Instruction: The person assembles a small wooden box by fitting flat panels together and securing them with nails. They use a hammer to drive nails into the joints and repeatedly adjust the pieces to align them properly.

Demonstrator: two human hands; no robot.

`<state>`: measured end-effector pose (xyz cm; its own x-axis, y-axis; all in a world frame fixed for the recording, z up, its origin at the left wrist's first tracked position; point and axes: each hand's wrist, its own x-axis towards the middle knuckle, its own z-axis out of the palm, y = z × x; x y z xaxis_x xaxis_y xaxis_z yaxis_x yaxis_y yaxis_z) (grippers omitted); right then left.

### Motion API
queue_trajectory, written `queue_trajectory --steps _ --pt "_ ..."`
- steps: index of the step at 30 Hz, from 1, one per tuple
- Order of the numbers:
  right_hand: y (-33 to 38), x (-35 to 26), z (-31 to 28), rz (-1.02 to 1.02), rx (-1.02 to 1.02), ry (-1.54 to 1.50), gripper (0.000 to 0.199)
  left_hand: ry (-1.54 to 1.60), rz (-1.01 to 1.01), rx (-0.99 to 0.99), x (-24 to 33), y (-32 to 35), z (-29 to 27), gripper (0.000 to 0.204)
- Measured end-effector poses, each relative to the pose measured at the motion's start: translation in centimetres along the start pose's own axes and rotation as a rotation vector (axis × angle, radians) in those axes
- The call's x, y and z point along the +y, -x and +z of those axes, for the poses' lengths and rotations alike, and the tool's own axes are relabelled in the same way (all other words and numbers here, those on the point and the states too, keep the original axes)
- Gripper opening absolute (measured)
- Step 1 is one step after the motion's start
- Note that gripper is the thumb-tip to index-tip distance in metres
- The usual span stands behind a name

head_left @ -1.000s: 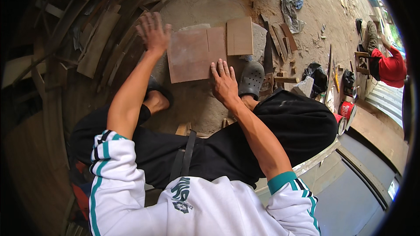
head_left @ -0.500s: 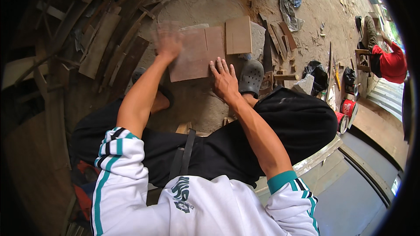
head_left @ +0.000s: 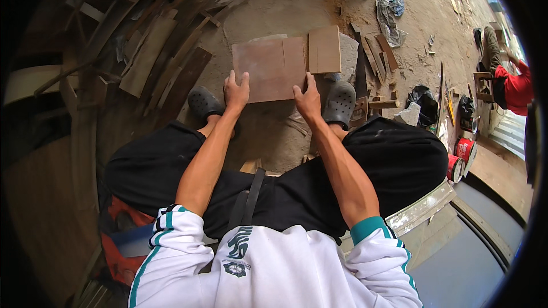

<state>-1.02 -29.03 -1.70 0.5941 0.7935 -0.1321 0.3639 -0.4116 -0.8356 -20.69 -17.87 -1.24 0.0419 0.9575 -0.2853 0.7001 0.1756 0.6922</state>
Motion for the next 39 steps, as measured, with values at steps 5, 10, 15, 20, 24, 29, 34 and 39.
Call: queue_trajectory --steps 5,10,15,20,24,29,34,39 --pt "-2.0 -2.0 -1.7 0.255 -0.166 -0.075 0.069 0.064 -0.169 -0.193 0.1 -1.5 -1.0 0.09" --pt "-2.5 -2.8 -2.1 0.221 -0.104 -0.16 0.074 0.315 -0.209 -0.083 2.2 -0.2 -0.8 0.094" --pt "-3.3 -4.8 -2.7 0.294 -0.051 -0.338 0.073 0.406 -0.205 0.011 5.8 1.4 -3.0 0.089" --pt "-4.1 -6.8 -4.1 0.388 -0.145 -1.002 0.045 0.642 -0.144 0.078 5.0 0.4 -3.8 0.084" --pt "-3.4 -8.2 -5.8 0.256 -0.077 -1.14 0.055 1.077 -0.027 0.046 6.3 1.7 -4.9 0.082" --pt "-2.7 -6.0 -5.7 0.236 -0.145 -0.968 0.058 1.577 -0.181 -0.19 6.0 1.3 -5.5 0.067" --pt "-2.2 -7.1 -5.5 0.367 -0.194 -0.916 0.077 1.566 0.138 -0.526 0.8 -0.9 -5.2 0.022" --pt "-3.1 -4.9 -5.5 0.318 -0.188 -1.009 0.082 1.571 -0.033 -0.523 2.0 0.9 -6.0 0.038"
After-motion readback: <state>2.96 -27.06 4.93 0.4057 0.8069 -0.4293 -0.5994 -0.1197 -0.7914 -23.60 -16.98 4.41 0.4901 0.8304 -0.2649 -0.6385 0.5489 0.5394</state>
